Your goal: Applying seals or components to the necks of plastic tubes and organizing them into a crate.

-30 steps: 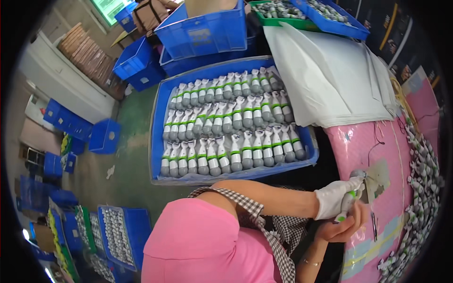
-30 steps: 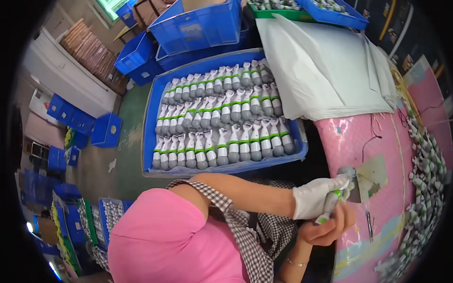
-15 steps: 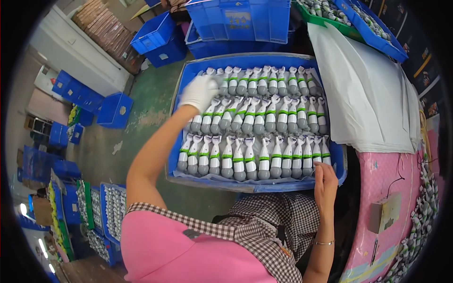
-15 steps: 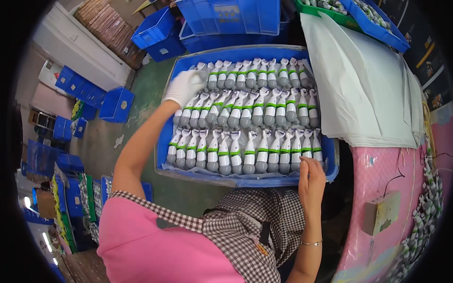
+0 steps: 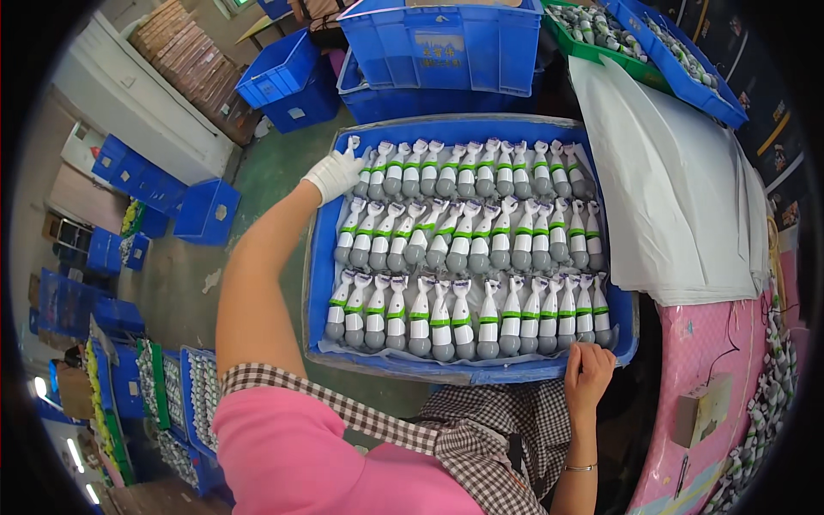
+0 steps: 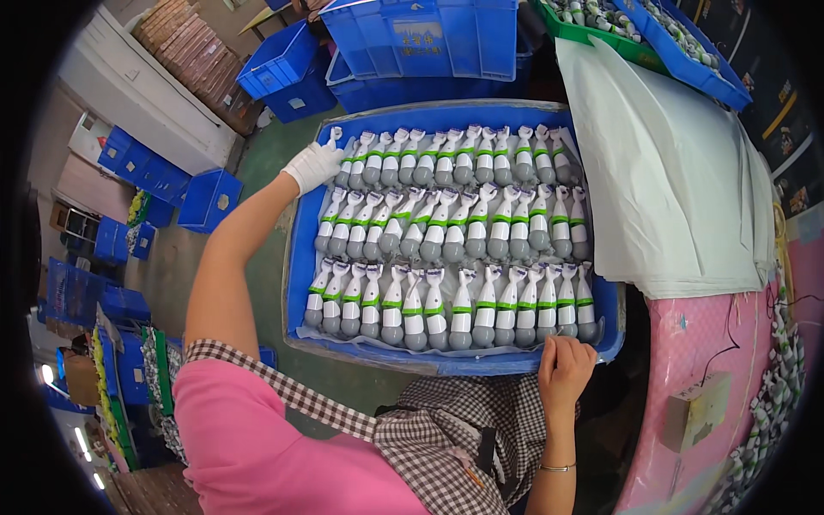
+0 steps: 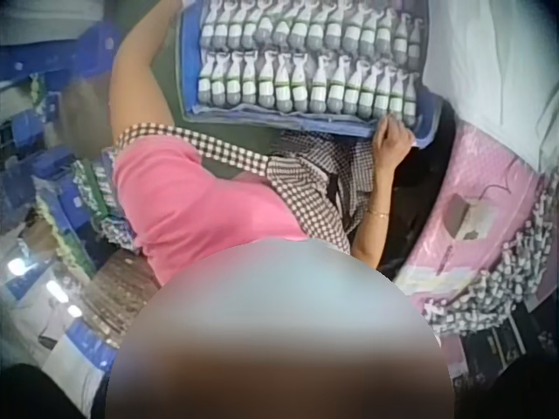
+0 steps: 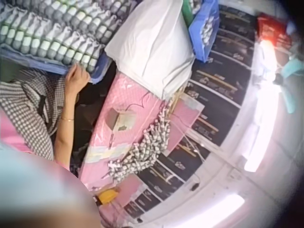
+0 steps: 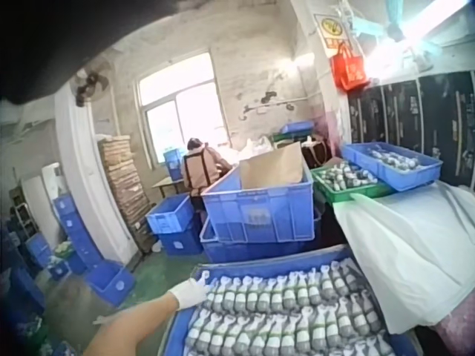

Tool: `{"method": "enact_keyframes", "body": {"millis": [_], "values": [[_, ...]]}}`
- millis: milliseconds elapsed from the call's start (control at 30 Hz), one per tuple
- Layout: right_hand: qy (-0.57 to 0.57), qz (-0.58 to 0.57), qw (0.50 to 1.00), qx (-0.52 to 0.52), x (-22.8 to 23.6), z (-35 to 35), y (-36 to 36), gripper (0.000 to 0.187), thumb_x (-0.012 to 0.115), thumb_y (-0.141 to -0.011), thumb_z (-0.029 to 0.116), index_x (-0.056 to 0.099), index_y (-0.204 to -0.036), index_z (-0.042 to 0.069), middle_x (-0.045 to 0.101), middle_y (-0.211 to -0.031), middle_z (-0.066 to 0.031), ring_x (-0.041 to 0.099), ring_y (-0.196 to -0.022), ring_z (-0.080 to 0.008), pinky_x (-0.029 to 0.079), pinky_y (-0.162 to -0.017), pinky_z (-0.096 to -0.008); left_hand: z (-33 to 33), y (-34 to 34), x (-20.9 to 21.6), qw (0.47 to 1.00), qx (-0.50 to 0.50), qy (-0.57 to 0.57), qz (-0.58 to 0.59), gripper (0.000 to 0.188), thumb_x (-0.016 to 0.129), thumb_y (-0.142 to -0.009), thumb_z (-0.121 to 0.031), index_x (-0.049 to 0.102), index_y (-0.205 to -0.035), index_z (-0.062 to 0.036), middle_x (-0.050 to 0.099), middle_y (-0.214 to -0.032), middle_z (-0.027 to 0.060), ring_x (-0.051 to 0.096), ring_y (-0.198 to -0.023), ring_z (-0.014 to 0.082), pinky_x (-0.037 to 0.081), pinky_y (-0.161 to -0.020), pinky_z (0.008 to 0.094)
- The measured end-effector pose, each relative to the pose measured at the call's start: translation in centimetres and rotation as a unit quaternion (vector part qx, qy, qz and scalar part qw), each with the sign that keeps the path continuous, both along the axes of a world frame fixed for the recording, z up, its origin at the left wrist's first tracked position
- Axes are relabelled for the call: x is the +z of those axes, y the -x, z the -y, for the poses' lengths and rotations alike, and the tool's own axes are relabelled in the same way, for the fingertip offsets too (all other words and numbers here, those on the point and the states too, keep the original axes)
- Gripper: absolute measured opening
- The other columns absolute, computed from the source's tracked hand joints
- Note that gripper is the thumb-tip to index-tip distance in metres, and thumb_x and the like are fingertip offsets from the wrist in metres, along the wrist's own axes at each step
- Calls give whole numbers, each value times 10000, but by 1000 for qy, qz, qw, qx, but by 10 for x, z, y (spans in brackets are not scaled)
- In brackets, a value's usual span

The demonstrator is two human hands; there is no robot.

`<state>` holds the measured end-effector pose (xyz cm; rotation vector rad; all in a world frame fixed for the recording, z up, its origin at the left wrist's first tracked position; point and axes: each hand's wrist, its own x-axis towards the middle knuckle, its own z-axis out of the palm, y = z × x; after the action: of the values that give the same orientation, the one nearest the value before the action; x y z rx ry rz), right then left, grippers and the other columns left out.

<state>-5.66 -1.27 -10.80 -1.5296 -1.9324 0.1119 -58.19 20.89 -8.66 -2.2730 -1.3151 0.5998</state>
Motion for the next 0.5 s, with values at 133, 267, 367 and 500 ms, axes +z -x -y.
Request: {"method": "enact_keyframes", "body": {"millis": [133,267,367,500], "values": [[0,-1,1000,-1,-6,-3,-4,93,586,-861,86,621,-797,28,625,-779,-74,557,-723,-250,390,-757,-360,4,5,2,997,14,14,76,102,571,-781,-127,625,-857,-86,607,-857,118,639,-770,291,526,-672,408],[-2,1,1000,-5,-6,-2,-2,94,586,-859,86,623,-798,25,625,-778,-75,558,-727,-246,389,-760,-361,22,10,1,951,59,-161,257,144,570,-803,-197,640,-897,-116,617,-873,125,633,-800,299,505,-727,428],[-6,5,1000,-8,-7,-2,-2,96,584,-858,86,622,-795,25,624,-774,-75,558,-727,-244,389,-762,-359,36,-7,2,936,172,-137,274,196,636,-765,-215,648,-936,-119,623,-848,125,634,-818,305,494,-746,431],[-17,7,1000,-5,-6,-2,-2,98,582,-856,84,622,-789,24,622,-768,-76,559,-723,-242,389,-763,-357,36,-16,-10,942,242,-76,219,283,741,-681,-181,666,-943,-104,621,-844,139,621,-820,319,490,-726,433]]}}
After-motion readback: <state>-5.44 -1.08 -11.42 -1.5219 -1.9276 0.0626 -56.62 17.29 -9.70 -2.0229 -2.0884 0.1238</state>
